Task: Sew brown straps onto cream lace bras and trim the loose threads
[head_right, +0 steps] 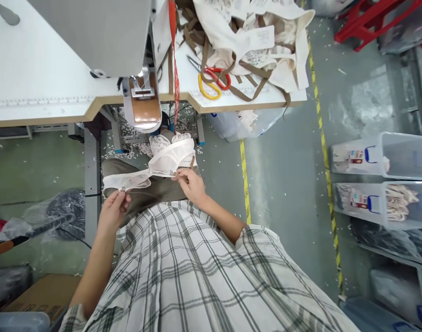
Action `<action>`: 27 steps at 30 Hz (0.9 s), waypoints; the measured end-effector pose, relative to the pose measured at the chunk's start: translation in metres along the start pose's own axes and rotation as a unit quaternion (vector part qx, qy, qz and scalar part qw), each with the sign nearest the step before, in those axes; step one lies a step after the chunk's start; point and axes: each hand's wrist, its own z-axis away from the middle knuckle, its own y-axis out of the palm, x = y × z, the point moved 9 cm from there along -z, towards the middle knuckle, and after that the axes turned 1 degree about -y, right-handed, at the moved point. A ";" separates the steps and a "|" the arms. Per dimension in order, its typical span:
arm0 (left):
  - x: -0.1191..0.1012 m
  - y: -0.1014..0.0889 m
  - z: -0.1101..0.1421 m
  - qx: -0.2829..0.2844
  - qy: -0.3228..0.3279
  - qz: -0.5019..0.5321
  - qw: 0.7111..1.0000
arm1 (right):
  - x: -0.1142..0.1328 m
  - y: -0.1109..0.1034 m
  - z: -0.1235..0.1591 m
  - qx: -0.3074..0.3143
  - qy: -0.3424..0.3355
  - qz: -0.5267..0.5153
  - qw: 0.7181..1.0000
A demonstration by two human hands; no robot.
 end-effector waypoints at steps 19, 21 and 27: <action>-0.061 0.026 0.032 0.013 0.043 0.151 0.988 | 0.035 0.010 0.006 -0.036 0.041 -0.173 0.983; -0.061 0.027 0.033 0.014 0.044 0.153 0.987 | 0.038 0.010 0.006 -0.035 0.040 -0.178 0.983; -0.065 0.033 0.039 0.041 0.041 0.165 0.985 | 0.042 -0.001 0.009 -0.069 -0.015 -0.127 0.989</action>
